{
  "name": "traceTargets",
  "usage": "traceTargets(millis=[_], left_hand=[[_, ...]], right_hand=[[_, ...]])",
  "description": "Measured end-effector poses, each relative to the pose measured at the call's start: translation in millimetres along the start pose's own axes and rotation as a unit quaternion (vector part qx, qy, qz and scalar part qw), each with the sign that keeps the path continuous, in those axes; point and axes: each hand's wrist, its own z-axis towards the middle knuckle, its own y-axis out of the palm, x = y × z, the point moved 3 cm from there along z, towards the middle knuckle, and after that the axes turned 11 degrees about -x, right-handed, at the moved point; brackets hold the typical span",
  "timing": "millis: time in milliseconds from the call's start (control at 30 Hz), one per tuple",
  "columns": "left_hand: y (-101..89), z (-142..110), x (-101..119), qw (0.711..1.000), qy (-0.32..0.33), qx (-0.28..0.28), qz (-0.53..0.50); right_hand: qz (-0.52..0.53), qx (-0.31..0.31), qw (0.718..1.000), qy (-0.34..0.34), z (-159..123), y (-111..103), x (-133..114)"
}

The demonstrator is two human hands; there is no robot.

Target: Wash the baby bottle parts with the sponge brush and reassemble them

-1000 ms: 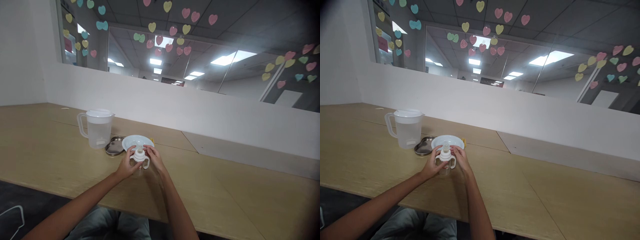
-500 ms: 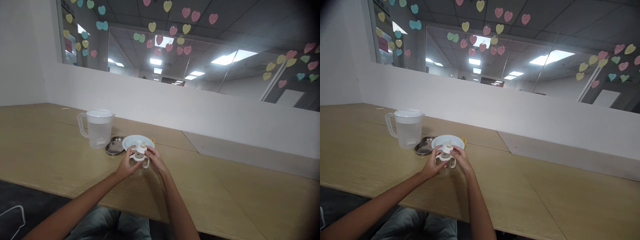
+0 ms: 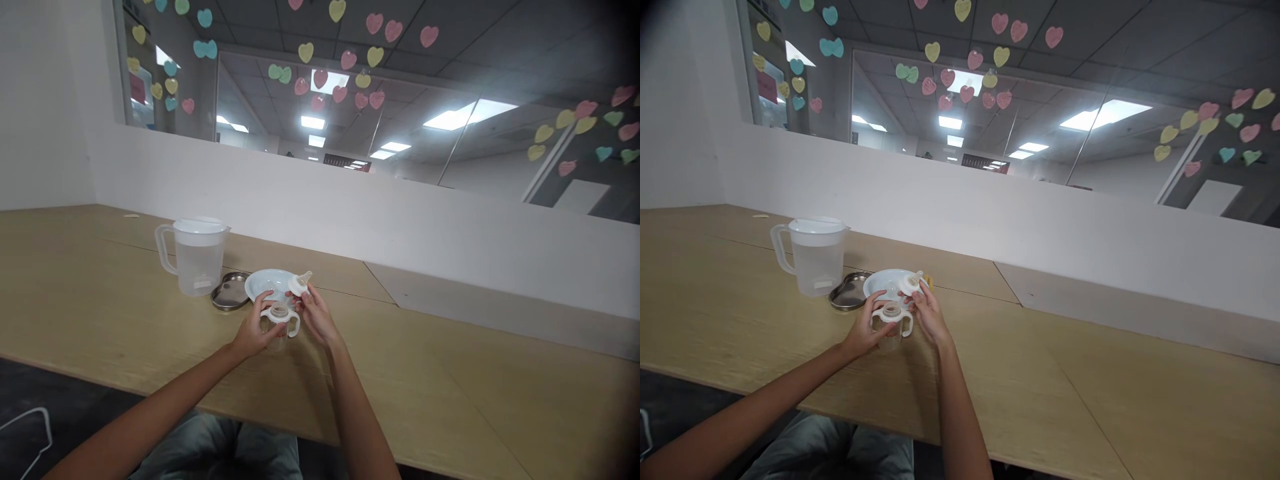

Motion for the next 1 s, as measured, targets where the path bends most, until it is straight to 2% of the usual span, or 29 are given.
traceTargets(millis=[133,333,500,667,833,1000], left_hand=[[-0.3,0.1,-0.8,1.0,-0.007,0.002,0.013],[-0.7,0.0,-1.2,1.0,-0.007,0.007,0.016],[-0.6,-0.2,-2.0,1.0,-0.003,0.01,0.015],[-0.8,-0.1,1.3,1.0,-0.005,0.011,0.015],[-0.6,-0.2,1.9,1.0,-0.015,0.006,0.002],[-0.7,-0.3,0.8,1.0,-0.015,0.001,0.008]], right_hand=[[0.012,0.017,1.0,-0.021,-0.3,-0.4,-5.8],[0.018,0.076,0.995,-0.066,-1.9,-10.9,-13.9],[0.068,0.088,0.99,-0.092,-0.9,-16.0,-13.8],[0.076,0.118,0.987,-0.076,3.2,-18.8,-2.5],[0.005,0.147,0.989,-0.033,5.9,-25.3,15.5],[-0.066,0.161,0.985,-0.018,7.1,-29.8,26.9]])
